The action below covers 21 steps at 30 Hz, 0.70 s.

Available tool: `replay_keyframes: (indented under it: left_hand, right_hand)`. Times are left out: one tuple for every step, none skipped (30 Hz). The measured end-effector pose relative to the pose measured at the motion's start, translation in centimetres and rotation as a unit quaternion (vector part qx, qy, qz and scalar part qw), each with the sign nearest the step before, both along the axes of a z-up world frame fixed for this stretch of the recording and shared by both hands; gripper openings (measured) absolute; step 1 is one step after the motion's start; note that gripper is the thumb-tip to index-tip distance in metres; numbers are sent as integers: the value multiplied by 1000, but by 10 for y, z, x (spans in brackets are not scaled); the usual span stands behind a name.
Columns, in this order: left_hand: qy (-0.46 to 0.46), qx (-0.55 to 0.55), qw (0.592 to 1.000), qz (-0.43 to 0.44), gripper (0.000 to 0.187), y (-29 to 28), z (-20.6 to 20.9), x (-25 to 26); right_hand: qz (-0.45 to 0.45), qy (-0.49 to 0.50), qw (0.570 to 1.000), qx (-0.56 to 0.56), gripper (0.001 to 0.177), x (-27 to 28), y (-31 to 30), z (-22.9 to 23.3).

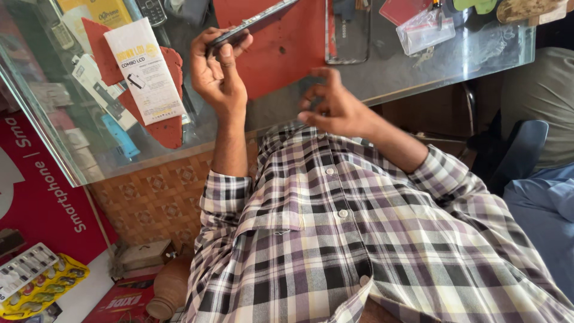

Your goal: The person disassembles and repairs a mobile phone by removing the back cover, battery, and internal components, then reassembling the parts and testing the device.

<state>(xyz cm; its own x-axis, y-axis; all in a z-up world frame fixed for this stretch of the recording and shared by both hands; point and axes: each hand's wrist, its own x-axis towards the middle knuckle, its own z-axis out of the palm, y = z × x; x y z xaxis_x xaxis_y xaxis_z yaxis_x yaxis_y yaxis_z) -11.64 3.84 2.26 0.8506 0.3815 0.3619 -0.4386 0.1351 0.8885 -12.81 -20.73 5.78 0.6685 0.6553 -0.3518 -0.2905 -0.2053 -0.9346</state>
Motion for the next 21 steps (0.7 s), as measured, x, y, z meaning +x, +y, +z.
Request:
replay_keyframes:
  left_hand:
    - [-3, 0, 1000, 2, 20, 1, -2, 0]
    - [-6, -1, 1000, 5, 19, 2, -5, 0]
    - [-10, -1, 1000, 7, 19, 3, -7, -1]
    - [-12, -1, 1000, 2, 18, 3, -9, -1]
    - [-14, -1, 1000, -1, 17, 4, -10, -2]
    - [-16, -1, 1000, -5, 16, 4, -11, -3]
    - [-18, -1, 1000, -6, 15, 4, -12, -5]
    - [-20, 0, 1000, -7, 14, 4, -12, -6]
    - [-23, 0, 1000, -8, 14, 4, -13, -7]
    - [-23, 1, 1000, -7, 13, 3, -13, -8]
    - [-23, 2, 1000, -6, 13, 3, -14, -9]
    - [-24, 3, 1000, -4, 13, 4, -14, -10]
    - [-24, 6, 1000, -4, 13, 4, -15, -11]
    - [-24, 8, 1000, -4, 13, 4, -15, -12]
    - [-24, 10, 1000, -5, 14, 3, -15, -13]
    - [-22, 7, 1000, 3, 14, 3, -16, -12]
    - [-20, 4, 1000, 10, 15, 3, -16, -10]
    - [-17, 1, 1000, 16, 15, 2, -17, -10]
    - [-15, 2, 1000, 19, 16, 2, -17, -10]
    - [-12, 2, 1000, 21, 16, 1, -16, -10]
    - [-11, 4, 1000, 24, 17, 1, -16, -9]
  right_hand:
    - [20, -19, 999, 34, 88, -3, 6, 1]
    - [34, -51, 997, 39, 87, -5, 12, 2]
    - [49, -84, 994, 44, 86, -4, 18, 3]
    - [64, -117, 990, 50, 86, -4, 20, 4]
    - [70, -138, 987, 46, 78, -4, 20, 5]
    - [76, -160, 983, 43, 70, -3, 22, 4]
    - [83, -182, 979, 40, 63, -3, 22, 3]
    - [91, -198, 976, 15, 56, -4, 21, 3]
    - [98, -213, 972, -9, 49, -4, 16, 3]
    - [106, -229, 967, -34, 42, -5, 11, 3]
    - [111, -222, 967, -48, 37, -5, 6, 4]
    - [116, -216, 968, -62, 32, -5, 1, 5]
    - [120, -210, 967, -76, 28, -6, -2, 6]
    - [108, -251, 955, -113, 25, -7, -4, 7]
    - [93, -291, 940, -150, 23, -8, -5, 9]
    - [79, -330, 922, -187, 20, -9, -5, 11]
    - [73, -405, 892, -186, 25, -8, -5, 11]
    - [66, -477, 857, -183, 30, -4, -4, 9]
    - [60, -547, 816, -179, 36, 0, -4, 8]
    - [55, -560, 807, -179, 36, 2, -4, 5]
    - [51, -574, 798, -179, 36, 5, -3, 1]
